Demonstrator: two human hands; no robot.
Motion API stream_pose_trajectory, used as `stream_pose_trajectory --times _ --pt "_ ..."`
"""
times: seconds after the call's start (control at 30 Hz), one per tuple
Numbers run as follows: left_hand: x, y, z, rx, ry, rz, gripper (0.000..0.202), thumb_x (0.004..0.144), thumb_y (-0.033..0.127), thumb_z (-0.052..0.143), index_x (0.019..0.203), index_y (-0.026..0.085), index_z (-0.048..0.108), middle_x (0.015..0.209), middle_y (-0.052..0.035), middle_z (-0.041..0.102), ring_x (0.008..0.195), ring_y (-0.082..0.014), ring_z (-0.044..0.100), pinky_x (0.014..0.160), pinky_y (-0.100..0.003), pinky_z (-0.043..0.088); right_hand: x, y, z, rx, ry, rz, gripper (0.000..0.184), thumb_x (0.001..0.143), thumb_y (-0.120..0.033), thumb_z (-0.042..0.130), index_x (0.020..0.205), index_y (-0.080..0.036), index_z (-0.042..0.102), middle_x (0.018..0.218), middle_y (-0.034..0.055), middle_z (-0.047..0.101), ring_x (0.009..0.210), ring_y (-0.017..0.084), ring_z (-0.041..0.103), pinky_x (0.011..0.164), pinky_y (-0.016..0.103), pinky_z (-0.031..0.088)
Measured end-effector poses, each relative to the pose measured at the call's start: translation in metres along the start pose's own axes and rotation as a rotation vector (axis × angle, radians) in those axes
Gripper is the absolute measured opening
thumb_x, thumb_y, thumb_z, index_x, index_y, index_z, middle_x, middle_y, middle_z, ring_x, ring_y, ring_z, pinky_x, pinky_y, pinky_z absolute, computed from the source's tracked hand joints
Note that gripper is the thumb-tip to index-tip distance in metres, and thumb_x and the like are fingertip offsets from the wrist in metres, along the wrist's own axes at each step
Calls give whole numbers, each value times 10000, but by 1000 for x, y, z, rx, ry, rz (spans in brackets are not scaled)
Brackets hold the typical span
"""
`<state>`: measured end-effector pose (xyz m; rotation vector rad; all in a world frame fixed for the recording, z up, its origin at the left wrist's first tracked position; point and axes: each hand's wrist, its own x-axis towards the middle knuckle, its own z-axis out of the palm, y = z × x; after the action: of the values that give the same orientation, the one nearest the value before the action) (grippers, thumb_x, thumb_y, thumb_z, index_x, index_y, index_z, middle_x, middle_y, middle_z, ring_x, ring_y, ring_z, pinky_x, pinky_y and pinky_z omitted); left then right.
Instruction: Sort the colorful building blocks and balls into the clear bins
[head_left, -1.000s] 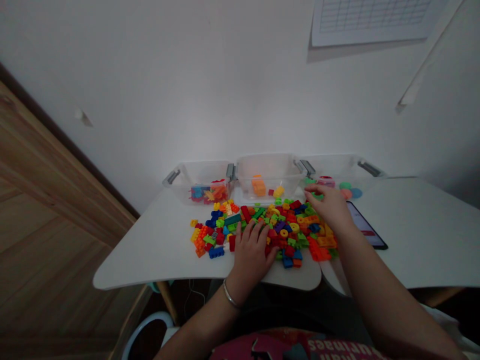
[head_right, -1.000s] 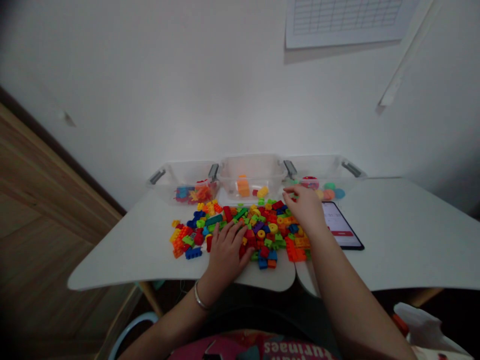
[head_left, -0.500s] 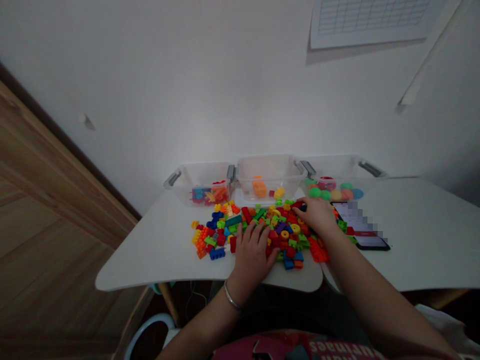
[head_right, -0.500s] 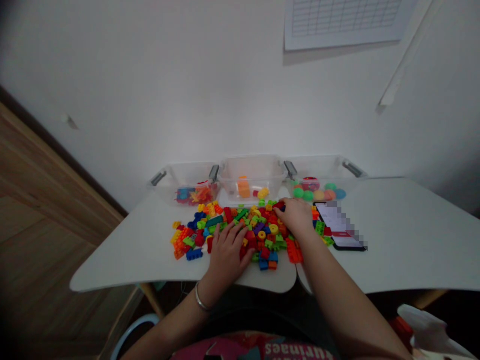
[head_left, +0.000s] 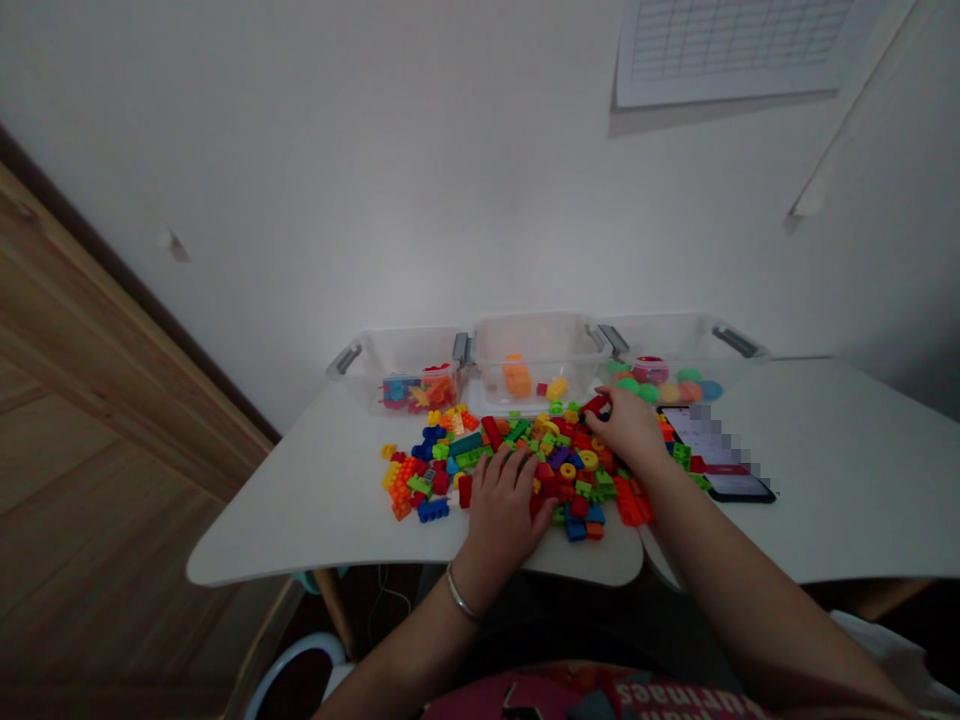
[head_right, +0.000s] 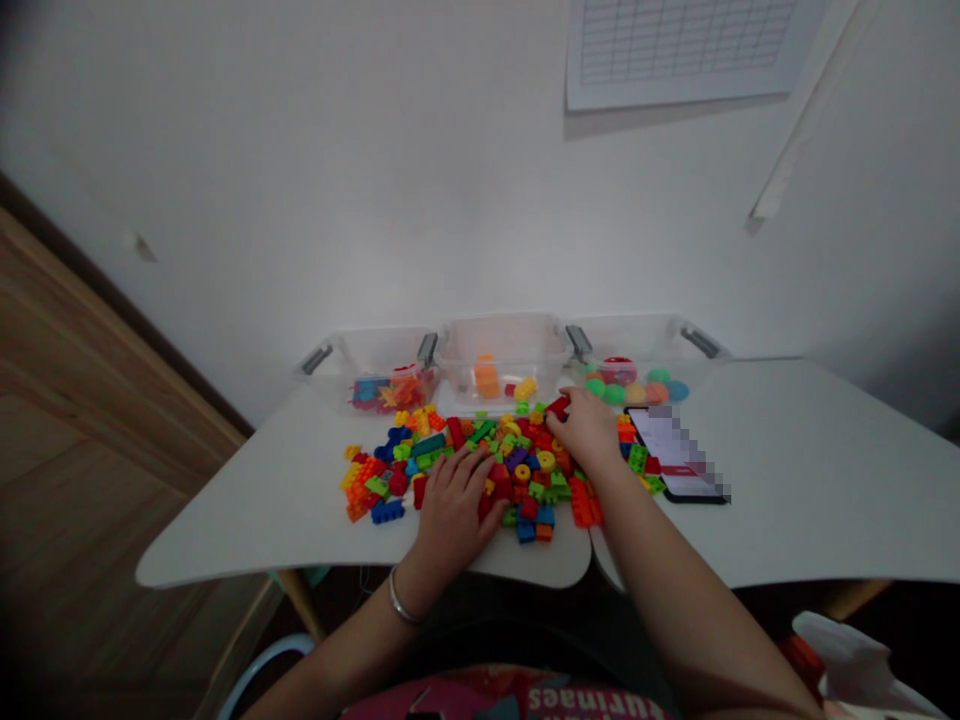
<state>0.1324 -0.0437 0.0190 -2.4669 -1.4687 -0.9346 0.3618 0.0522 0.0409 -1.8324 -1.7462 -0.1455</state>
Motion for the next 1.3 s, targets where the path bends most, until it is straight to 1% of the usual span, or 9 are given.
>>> stream_pose_trajectory --times 0.17,0.33,0.47,0.6,0.7,0.87,1.0,1.17,1.3 --pt "1 0 0 -1 -2 3 451 837 366 657 1248 186 601 1304 -94 627 1255 -312 510 1107 -554 350 1 -1 -13 241 305 -54 470 754 -342 562 1178 -138 569 1050 141 618 937 266 590 876 433 490" --pt "1 0 0 -5 -12 0 454 835 362 660 1250 189 600 1309 -95 624 1255 -313 510 1108 -552 349 2 -5 -26 388 494 -48 442 742 -309 559 1164 -180 541 996 90 572 835 221 565 845 438 504" --pt "1 0 1 -2 -8 -4 450 835 367 662 1244 188 605 1297 -94 632 1252 -315 514 1108 -554 350 9 -16 -33 510 582 -42 490 785 -321 530 1261 -208 500 1041 75 561 814 192 571 841 446 510" --pt "0 -1 2 3 -1 3 455 839 369 658 1253 189 598 1310 -97 625 1251 -319 517 1103 -563 354 25 -27 -34 672 583 -12 637 829 -338 488 1438 -246 326 1214 102 543 862 171 591 751 354 527" --pt "0 -1 2 0 -5 7 461 841 371 659 1256 182 595 1310 -95 625 1250 -319 517 1102 -562 356 41 -28 -32 682 575 4 673 834 -345 487 1469 -256 281 1253 103 544 902 172 598 741 330 521" --pt "1 0 1 -1 -7 2 449 837 362 659 1246 188 601 1300 -102 631 1241 -317 526 1099 -570 358 64 -25 -20 649 446 -21 596 816 -362 523 1377 -201 401 1187 110 599 907 184 603 796 362 510" --pt "1 0 0 -3 -10 1 451 838 359 660 1250 186 597 1306 -99 629 1246 -321 523 1100 -574 357 70 -29 -12 533 351 -34 529 786 -369 564 1264 -153 497 1107 124 644 899 212 607 882 420 484" --pt "1 0 1 -12 -5 -3 453 840 372 659 1246 181 600 1305 -99 630 1244 -325 522 1099 -574 357 69 -29 -7 381 296 -96 531 782 -340 561 1256 -103 528 1098 150 654 918 249 604 921 450 463" --pt "0 0 1 -21 -10 -3 455 843 371 656 1250 176 598 1307 -98 629 1243 -329 521 1097 -578 357 67 -25 -4 339 300 -146 480 812 -332 532 1246 -125 543 1094 145 657 926 261 595 918 457 461"
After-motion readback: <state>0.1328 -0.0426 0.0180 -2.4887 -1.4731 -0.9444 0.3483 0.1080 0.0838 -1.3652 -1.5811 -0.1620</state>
